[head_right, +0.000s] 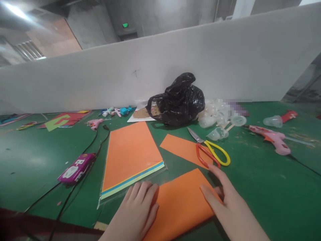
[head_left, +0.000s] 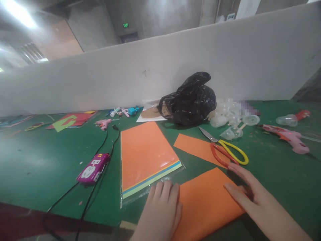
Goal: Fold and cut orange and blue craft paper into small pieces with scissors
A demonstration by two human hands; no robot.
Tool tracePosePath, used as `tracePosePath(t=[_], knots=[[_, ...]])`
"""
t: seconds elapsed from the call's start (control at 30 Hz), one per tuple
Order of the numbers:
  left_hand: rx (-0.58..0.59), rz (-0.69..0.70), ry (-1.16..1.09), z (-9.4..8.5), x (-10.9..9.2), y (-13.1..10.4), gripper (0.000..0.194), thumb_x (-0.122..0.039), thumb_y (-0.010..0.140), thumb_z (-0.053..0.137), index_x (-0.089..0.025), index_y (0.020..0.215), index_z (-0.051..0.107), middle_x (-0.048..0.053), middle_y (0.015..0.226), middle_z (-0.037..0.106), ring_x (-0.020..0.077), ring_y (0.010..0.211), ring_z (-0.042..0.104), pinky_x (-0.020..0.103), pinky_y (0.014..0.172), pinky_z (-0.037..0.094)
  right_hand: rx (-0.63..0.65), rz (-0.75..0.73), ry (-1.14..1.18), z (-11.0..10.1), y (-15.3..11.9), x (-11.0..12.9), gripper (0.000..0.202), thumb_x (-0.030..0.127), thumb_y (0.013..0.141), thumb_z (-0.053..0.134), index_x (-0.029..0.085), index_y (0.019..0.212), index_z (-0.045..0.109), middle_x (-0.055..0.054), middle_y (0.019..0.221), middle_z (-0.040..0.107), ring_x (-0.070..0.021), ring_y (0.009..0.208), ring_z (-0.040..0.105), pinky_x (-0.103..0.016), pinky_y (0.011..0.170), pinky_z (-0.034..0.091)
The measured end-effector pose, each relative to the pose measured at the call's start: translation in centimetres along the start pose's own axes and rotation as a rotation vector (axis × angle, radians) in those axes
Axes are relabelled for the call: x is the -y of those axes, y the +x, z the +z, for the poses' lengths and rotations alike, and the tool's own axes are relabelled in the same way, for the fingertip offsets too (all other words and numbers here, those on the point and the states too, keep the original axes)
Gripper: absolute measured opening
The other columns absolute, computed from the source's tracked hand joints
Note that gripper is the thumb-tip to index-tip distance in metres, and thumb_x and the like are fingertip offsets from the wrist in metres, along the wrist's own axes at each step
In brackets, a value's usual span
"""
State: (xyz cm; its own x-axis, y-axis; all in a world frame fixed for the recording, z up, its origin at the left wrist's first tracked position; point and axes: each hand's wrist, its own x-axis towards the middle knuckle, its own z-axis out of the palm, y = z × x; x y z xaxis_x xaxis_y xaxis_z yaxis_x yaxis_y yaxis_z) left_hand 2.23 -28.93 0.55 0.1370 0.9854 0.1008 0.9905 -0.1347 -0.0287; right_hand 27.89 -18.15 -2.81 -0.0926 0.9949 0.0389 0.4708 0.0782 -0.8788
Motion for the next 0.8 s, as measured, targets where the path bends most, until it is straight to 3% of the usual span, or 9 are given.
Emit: tracePosePath(t=[0.23, 0.5, 0.67, 0.73, 0.8], knots=[[0.017, -0.007, -0.148, -0.3, 0.5, -0.1, 0.030, -0.016, 0.092, 0.050, -0.023, 0.119, 0.061, 0.006, 0.104, 0.063, 0.0262, 0.093, 0.057, 0.042, 0.083, 0.050, 0.187, 0.060, 0.170, 0.5, 0.3, 0.6, 0.064, 0.049, 0.080, 0.068, 0.026, 0.138, 0.056, -0.009, 0.111, 0.076, -0.0293, 0.102, 0.073, -0.035, 0.080, 0.062], [0.124, -0.070, -0.373, -3.3, 1.6, 1.3, 0.037, -0.022, 0.096, 0.048, -0.018, 0.132, 0.055, 0.010, 0.122, 0.064, 0.0270, 0.111, 0.057, 0.043, 0.097, 0.048, 0.127, -0.005, 0.228, -0.1, 1.4, 2.7, 0.061, 0.054, 0.082, 0.068, 0.031, 0.138, 0.058, -0.009, 0.150, 0.054, -0.0315, 0.134, 0.053, -0.041, 0.104, 0.051], [0.201, -0.137, -0.652, -6.5, 4.5, 4.2, 0.033, -0.039, 0.097, 0.048, -0.026, 0.126, 0.060, 0.006, 0.121, 0.065, 0.0236, 0.108, 0.059, 0.036, 0.092, 0.047, 0.141, -0.066, 0.351, -0.7, 3.9, 5.7, 0.056, 0.051, 0.085, 0.068, 0.029, 0.135, 0.060, -0.010, 0.144, 0.059, -0.0322, 0.131, 0.056, -0.044, 0.105, 0.051], [0.304, -0.080, -0.751, -7.4, 6.3, 6.1, 0.031, -0.046, 0.097, 0.047, -0.023, 0.107, 0.066, 0.002, 0.105, 0.067, 0.0208, 0.096, 0.060, 0.031, 0.083, 0.046, 0.124, -0.086, 0.385, -0.7, 5.1, 6.8, 0.051, 0.047, 0.087, 0.067, 0.029, 0.134, 0.061, -0.009, 0.142, 0.061, -0.0318, 0.127, 0.060, -0.042, 0.101, 0.055], [0.280, -0.084, -0.773, -7.7, 8.1, 8.3, 0.036, -0.052, 0.094, 0.048, -0.020, 0.090, 0.065, 0.000, 0.087, 0.062, 0.0174, 0.080, 0.056, 0.028, 0.071, 0.042, 0.157, -0.098, 0.398, -0.3, 6.5, 7.4, 0.051, 0.046, 0.086, 0.066, 0.029, 0.133, 0.061, -0.008, 0.138, 0.064, -0.0311, 0.122, 0.064, -0.041, 0.097, 0.057]])
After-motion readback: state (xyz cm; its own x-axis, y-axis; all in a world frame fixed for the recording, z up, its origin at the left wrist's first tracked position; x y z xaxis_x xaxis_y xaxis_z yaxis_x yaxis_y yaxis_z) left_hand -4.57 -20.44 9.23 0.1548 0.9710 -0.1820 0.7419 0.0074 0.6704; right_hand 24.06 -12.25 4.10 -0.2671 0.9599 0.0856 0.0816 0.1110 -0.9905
